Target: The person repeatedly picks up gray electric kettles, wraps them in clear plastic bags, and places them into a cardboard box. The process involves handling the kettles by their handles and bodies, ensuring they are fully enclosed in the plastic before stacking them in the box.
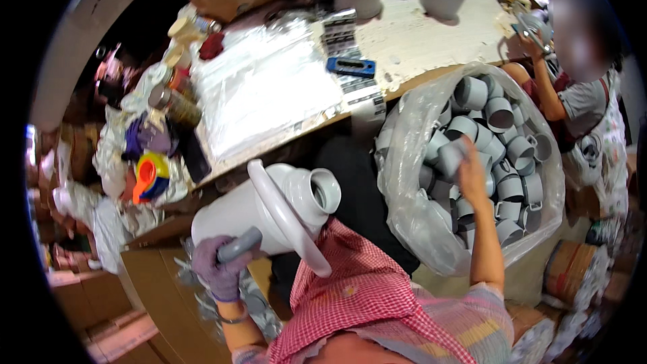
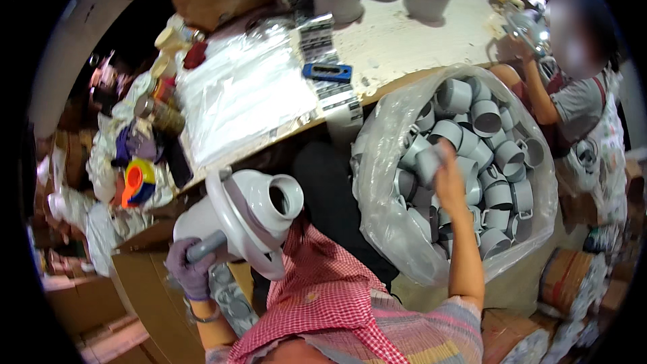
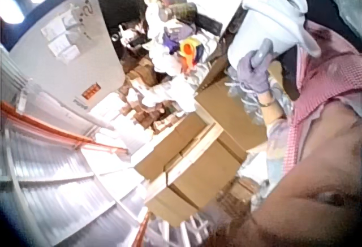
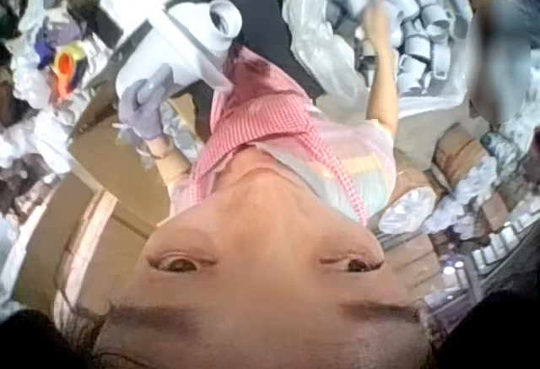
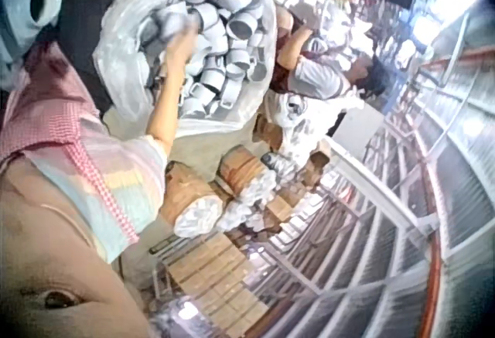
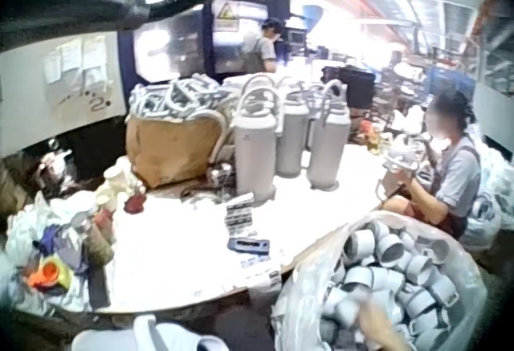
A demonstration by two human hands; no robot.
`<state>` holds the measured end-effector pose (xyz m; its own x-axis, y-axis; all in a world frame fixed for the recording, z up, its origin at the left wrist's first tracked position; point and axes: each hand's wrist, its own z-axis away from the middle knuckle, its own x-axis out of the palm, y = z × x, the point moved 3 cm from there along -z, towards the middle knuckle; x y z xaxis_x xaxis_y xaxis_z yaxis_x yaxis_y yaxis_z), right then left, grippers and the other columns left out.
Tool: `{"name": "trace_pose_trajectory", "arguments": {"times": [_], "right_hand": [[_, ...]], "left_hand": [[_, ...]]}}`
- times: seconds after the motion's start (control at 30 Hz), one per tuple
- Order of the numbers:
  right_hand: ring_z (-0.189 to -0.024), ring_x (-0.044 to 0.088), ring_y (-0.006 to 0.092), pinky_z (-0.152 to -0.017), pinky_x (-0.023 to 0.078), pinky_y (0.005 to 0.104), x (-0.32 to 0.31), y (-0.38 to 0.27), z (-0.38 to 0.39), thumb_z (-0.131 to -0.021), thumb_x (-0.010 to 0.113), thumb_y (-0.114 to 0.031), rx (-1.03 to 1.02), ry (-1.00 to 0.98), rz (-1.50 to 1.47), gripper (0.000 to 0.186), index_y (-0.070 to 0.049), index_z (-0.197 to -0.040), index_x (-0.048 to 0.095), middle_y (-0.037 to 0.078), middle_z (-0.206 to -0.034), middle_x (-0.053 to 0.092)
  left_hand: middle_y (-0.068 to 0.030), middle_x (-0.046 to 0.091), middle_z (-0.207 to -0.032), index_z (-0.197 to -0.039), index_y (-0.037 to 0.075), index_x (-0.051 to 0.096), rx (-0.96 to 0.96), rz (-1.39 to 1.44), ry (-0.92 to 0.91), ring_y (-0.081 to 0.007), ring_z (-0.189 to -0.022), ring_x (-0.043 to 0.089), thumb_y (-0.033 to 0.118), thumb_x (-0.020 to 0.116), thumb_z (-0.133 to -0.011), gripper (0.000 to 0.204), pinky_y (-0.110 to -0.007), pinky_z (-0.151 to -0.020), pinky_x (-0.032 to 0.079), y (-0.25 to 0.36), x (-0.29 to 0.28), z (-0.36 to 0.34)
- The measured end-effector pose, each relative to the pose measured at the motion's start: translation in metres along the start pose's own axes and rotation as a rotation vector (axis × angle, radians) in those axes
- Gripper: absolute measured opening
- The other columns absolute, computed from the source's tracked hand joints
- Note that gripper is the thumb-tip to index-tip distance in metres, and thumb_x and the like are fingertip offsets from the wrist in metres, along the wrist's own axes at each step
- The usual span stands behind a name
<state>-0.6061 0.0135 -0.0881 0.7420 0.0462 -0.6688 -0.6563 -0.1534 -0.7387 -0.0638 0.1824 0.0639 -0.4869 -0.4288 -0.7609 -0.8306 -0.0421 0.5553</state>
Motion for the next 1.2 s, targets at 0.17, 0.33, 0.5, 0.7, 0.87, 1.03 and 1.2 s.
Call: {"name": "trace_pose_trajectory", "arguments": {"times": [0.17, 0.33, 0.5, 0.7, 0.87, 1.03, 1.2], "right_hand": [[-0.127, 0.050, 0.0230, -0.107, 0.039, 0.0366, 0.021, -0.150, -0.019, -0.095, 0.046, -0.063, 0.013, -0.394, -1.469, 0.078, -0.004, -0.146, 0.041, 0.012, -0.138, 0.052], [-0.131, 0.046, 0.0254, -0.114, 0.031, 0.0373, 0.161, -0.197, -0.021, -0.101, 0.048, -0.046, 0.267, -0.620, -1.168, 0.062, -0.002, -0.144, 0.042, 0.016, -0.143, 0.049], [-0.117, 0.055, 0.0236, -0.105, 0.039, 0.0347, 0.145, -0.253, -0.034, -0.099, 0.041, -0.023, 0.271, -0.731, -1.183, 0.032, -0.001, -0.114, 0.059, 0.017, -0.127, 0.061], [-0.089, 0.058, 0.0189, -0.088, 0.045, 0.0313, 0.181, -0.266, -0.033, -0.096, 0.048, -0.028, 0.403, -0.448, -0.983, 0.032, -0.001, -0.082, 0.059, 0.013, -0.096, 0.064], [-0.088, 0.058, 0.0185, -0.086, 0.047, 0.0326, 0.229, -0.237, -0.011, -0.092, 0.055, -0.030, 0.741, -0.561, -1.163, 0.026, -0.006, -0.085, 0.061, 0.008, -0.094, 0.062], [-0.108, 0.057, 0.0271, -0.095, 0.044, 0.0386, 0.201, -0.231, -0.051, -0.090, 0.068, -0.021, -0.458, -0.474, -0.275, 0.021, -0.006, -0.104, 0.063, 0.011, -0.107, 0.063], [-0.106, 0.057, 0.0322, -0.090, 0.047, 0.0403, 0.118, -0.093, -0.193, -0.068, 0.081, -0.005, -0.630, -0.105, 0.368, 0.044, -0.006, -0.109, 0.064, 0.012, -0.111, 0.061]], "left_hand": [[-0.0078, 0.066, -0.075, -0.083, 0.006, 0.067, 0.016, 0.053, 0.063, -0.0243, -0.068, 0.062, 0.035, 0.087, -0.058, 0.043, -0.034, -0.064, 0.048, -0.008, -0.011, 0.005], [-0.0020, 0.063, -0.065, -0.071, 0.013, 0.067, 0.156, -0.006, 0.092, -0.0238, -0.057, 0.058, 0.042, 0.090, -0.049, 0.043, -0.034, -0.056, 0.043, 0.002, -0.012, 0.011], [0.0000, 0.060, -0.062, -0.067, 0.015, 0.066, 0.129, -0.082, 0.077, -0.0231, -0.055, 0.056, 0.044, 0.090, -0.049, 0.042, -0.035, -0.055, 0.041, 0.000, -0.022, 0.035], [-0.0015, 0.063, -0.067, -0.073, 0.015, 0.065, 0.120, -0.181, 0.085, -0.0217, -0.059, 0.058, 0.054, 0.089, -0.049, 0.052, -0.036, -0.057, 0.044, 0.019, -0.009, 0.055], [0.0017, 0.058, -0.062, -0.073, 0.017, 0.064, 0.267, -0.160, -0.017, -0.0191, -0.051, 0.054, 0.046, 0.087, -0.057, 0.040, -0.034, -0.050, 0.041, 0.004, -0.019, 0.046], [0.0056, 0.049, -0.057, -0.073, 0.022, 0.061, 0.610, -0.195, -0.179, -0.0159, -0.049, 0.050, 0.033, 0.080, -0.060, 0.025, -0.033, -0.050, 0.041, 0.007, -0.029, -0.003], [0.0046, 0.056, -0.060, -0.066, 0.019, 0.059, 1.189, 0.190, -0.400, -0.0152, -0.058, 0.056, 0.023, 0.064, -0.075, 0.011, -0.036, -0.064, 0.044, 0.039, 0.086, -0.026]]}}
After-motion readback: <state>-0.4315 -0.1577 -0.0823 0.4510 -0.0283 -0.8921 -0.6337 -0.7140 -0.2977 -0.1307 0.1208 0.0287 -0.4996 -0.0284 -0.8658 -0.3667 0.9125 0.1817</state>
